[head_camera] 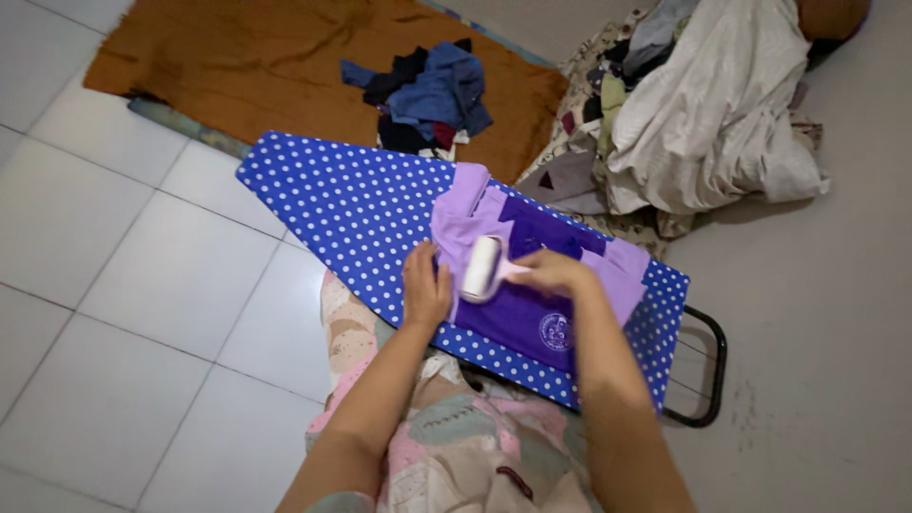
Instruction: The person uses a lint roller to remove lint from several garments placed on a blue polka-dotted ironing board. They roll the purple shirt, then a brown shirt, and finally a patterned garment, moving each item aside after treatment.
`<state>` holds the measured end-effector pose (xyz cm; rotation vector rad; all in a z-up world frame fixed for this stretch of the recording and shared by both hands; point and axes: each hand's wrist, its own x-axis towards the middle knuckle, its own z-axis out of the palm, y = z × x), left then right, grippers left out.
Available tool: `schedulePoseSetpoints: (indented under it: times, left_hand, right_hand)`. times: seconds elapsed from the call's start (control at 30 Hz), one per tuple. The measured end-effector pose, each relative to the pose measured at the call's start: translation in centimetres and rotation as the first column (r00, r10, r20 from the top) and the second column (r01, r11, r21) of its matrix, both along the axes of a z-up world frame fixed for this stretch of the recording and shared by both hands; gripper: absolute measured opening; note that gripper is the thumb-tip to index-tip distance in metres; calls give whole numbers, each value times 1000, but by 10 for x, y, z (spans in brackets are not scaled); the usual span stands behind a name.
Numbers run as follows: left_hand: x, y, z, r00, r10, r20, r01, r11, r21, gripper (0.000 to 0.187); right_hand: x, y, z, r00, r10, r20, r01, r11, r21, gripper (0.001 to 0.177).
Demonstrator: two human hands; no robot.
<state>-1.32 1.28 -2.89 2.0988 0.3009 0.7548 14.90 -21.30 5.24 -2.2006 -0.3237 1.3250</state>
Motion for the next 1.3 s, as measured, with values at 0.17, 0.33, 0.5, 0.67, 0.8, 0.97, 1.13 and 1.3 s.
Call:
schedulePoseSetpoints:
  times: [0.17, 0.33, 0.5, 0.67, 0.8, 0.97, 1.13, 1.3]
  left_hand:
    - [-3, 3, -1, 1000, 19, 15, -18, 996, -84, 42]
    - [-2, 2, 2, 1000, 24, 14, -23, 994, -106, 40]
    - [1, 0, 12, 1000, 29, 4, -29, 1000, -6, 39]
    - [2, -2, 19, 998, 10, -56, -11, 1000, -19, 41]
    - [2, -3, 13, 999, 36, -31, -36, 999, 13, 41]
    - [2, -1, 3, 997, 64, 47, -61, 997, -57, 37]
    - [-1, 4, 5, 999, 39, 24, -38, 997, -72, 38]
    - [-2, 1, 16, 998, 10, -56, -3, 993, 116, 44]
  right_hand:
    - [-5, 31, -1, 998, 34, 55, -34, 999, 0, 40]
    - [-4, -76, 2, 983, 111, 147, -83, 980, -180, 46]
    - [-22, -188, 38, 983, 105, 153, -28, 899, -437, 47]
    - [-24, -174, 43, 966, 182, 182, -97, 913, -396, 49]
    - [-6, -78, 11, 968, 183, 170, -99, 905, -414, 49]
    - [-13, 58, 2, 860, 295, 417, -236, 953, -188, 47]
    - [-22, 53, 20, 950, 171, 263, -110, 967, -232, 45]
    - [-31, -66, 16, 908, 238, 344, -152, 954, -259, 47]
